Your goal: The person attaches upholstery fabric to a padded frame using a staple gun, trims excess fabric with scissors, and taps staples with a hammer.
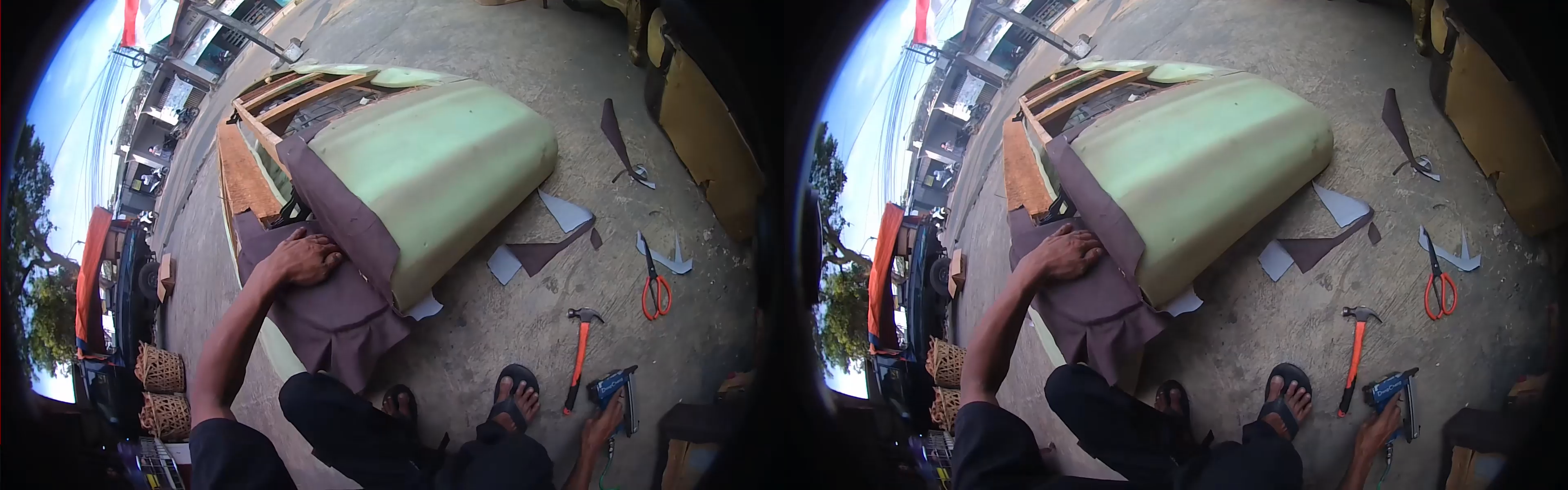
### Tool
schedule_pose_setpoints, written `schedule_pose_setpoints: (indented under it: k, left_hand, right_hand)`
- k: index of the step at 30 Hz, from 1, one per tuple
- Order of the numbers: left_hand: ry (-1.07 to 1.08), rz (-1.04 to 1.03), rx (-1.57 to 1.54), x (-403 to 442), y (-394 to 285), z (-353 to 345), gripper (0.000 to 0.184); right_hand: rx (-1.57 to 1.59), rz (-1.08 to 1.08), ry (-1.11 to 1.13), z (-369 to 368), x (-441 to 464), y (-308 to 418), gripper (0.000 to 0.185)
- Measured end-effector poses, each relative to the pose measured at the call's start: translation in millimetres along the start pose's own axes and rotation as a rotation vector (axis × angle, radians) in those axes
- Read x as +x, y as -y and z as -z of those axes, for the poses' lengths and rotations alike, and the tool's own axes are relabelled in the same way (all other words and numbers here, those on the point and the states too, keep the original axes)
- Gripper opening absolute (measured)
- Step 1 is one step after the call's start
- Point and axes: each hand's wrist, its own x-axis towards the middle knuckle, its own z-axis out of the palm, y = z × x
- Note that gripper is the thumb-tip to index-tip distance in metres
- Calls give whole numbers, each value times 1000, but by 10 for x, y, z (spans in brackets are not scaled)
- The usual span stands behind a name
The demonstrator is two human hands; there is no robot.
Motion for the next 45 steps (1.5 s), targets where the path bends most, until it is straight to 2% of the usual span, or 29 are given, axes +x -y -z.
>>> schedule_pose_setpoints:
  k: [1,3,7,9,10,11,13,15,19,21,22,24,26,28,30,31,32,33,36,38,39,41,42,44,45]
  left_hand:
    - [2,-2,2,96,24,43,45]
    - [341,-8,258,321,19,135,37]
    - [325,-90,296,419,226,-29,32]
    - [191,-244,315,516,424,-154,25]
    - [192,-240,315,632,651,-328,25]
    - [188,-284,171,786,933,-555,25]
    - [179,-324,30,754,936,-542,26]
    - [-74,-106,-76,465,476,-169,30]
    - [-164,-34,-77,188,313,-118,31]
    - [-500,59,-79,-215,-100,111,30]
    - [-608,128,-219,-432,-366,168,26]
    - [-725,101,-323,-761,-715,146,21]
    - [-802,83,-375,-1101,-1108,92,19]
    - [-798,47,-683,-1415,-1527,-7,18]
    - [-673,-47,-1176,-1500,-1949,-269,19]
    - [-569,-65,-1311,-1469,-2115,-433,22]
    - [-399,52,-1519,-1460,-2278,-583,26]
    - [-253,164,-1764,-1425,-2406,-807,28]
    - [-216,284,-2230,-1258,-2563,-1131,38]
    - [-367,354,-2451,-1184,-2534,-1137,41]
    - [-406,363,-2460,-1147,-2493,-1124,41]
    - [-644,449,-2523,-1066,-2414,-1100,46]
    - [-660,455,-2521,-1056,-2380,-1125,46]
    - [-698,577,-2536,-1080,-2329,-1184,50]
    - [-752,639,-2393,-1058,-2360,-1197,54]
  right_hand:
    - [-12,23,-40,2,90,-90,94]
    - [-13,-15,-28,81,146,-160,94]
    - [-8,-56,8,63,180,-219,94]
    - [-113,21,-87,-11,181,-268,93]
    - [-111,23,-85,-21,187,-270,93]
    - [-152,43,-122,-7,192,-237,93]
    - [-189,63,-163,17,197,-227,92]
    - [-174,60,-118,53,223,-258,91]
    - [-142,55,-54,173,277,-164,81]
    - [-161,-11,-74,267,316,23,76]
    - [-172,132,-242,290,349,227,73]
    - [-40,55,-141,497,416,807,65]
    - [18,178,-65,526,594,1006,62]
    - [69,219,-13,486,930,1052,62]
    - [-3,228,-137,377,1428,928,61]
    - [-59,226,-244,291,1687,784,61]
    - [-99,232,-345,197,1989,638,61]
    - [-162,160,-280,203,2219,553,61]
    - [-372,9,-78,143,2638,403,57]
    - [-378,-47,-33,219,2752,482,44]
    - [-320,-78,-53,89,2789,401,35]
    - [25,-184,111,43,2756,527,19]
    - [309,-253,302,87,2563,699,13]
    - [627,-188,361,-113,2047,969,18]
    - [590,-106,382,-54,1661,1393,22]
